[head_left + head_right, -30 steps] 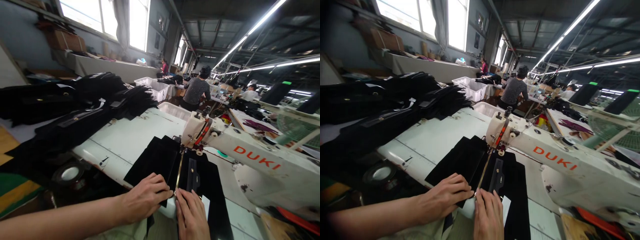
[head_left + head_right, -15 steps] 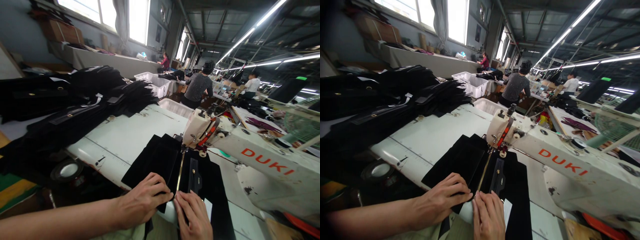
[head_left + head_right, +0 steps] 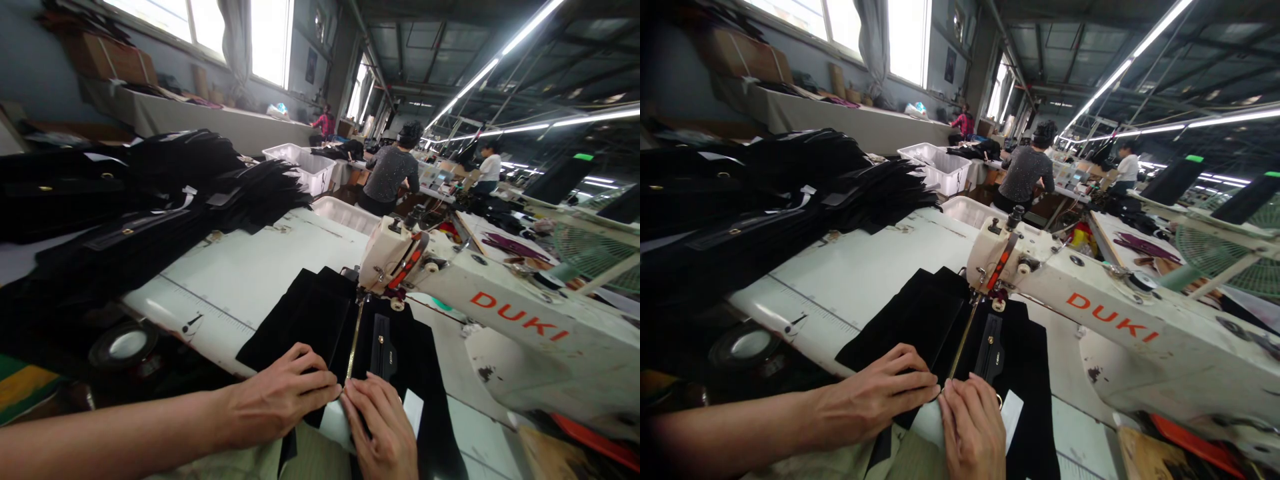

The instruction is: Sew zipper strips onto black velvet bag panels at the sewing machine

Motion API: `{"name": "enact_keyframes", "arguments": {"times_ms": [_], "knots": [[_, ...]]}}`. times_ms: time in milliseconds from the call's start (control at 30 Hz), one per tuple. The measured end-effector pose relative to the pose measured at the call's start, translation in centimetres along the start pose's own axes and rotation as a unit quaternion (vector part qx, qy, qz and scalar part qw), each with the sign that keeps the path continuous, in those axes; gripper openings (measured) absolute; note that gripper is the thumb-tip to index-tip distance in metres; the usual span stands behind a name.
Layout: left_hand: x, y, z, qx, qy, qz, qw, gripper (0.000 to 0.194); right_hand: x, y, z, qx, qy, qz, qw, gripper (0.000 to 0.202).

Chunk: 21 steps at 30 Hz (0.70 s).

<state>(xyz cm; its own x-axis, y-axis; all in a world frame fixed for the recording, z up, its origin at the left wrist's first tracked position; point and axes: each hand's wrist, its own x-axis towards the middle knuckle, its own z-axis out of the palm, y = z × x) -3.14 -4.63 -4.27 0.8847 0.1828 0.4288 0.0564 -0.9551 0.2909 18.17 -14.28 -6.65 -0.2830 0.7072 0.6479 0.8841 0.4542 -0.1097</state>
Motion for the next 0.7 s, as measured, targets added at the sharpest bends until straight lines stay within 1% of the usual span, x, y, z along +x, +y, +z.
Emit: {"name": "enact_keyframes", "arguments": {"times_ms": [67, 167, 267, 333, 433, 567, 633, 700], "knots": [[0.1, 0.0, -0.2, 0.007, -0.014, -0.003, 1.000, 0.037, -0.2, 0.0, 0.1, 0.002, -0.011, 0.006, 1.000, 0.020], [0.3, 0.2, -0.8, 0.016, -0.037, -0.003, 0.999, 0.037, -0.5, 0.0, 0.2, 0.003, -0.005, 0.011, 1.000, 0.023], [0.7, 0.3, -1.5, 0.030, -0.062, 0.011, 0.998, 0.036, -0.7, 0.2, 0.0, 0.014, -0.002, 0.009, 1.000, 0.026], [0.9, 0.4, -1.9, 0.044, -0.075, 0.020, 0.996, 0.034, -0.7, 0.4, -0.3, -0.008, -0.004, 0.019, 1.000, 0.027], [1.0, 0.4, -2.1, 0.064, -0.085, 0.021, 0.994, 0.033, -0.7, 0.7, -0.6, -0.064, -0.011, 0.032, 0.997, 0.035], [1.0, 0.5, -2.1, 0.080, -0.062, 0.010, 0.995, 0.031, -0.5, 1.1, -0.4, -0.043, -0.026, -0.017, 0.999, 0.028], [1.0, 0.5, -2.2, 0.075, -0.057, 0.012, 0.995, 0.033, -0.4, 1.2, 0.0, -0.032, -0.022, -0.042, 0.998, 0.028], [1.0, 0.4, -2.4, 0.060, -0.057, 0.016, 0.996, 0.035, -0.3, 1.1, 0.6, -0.027, -0.004, -0.052, 0.998, 0.026]]}}
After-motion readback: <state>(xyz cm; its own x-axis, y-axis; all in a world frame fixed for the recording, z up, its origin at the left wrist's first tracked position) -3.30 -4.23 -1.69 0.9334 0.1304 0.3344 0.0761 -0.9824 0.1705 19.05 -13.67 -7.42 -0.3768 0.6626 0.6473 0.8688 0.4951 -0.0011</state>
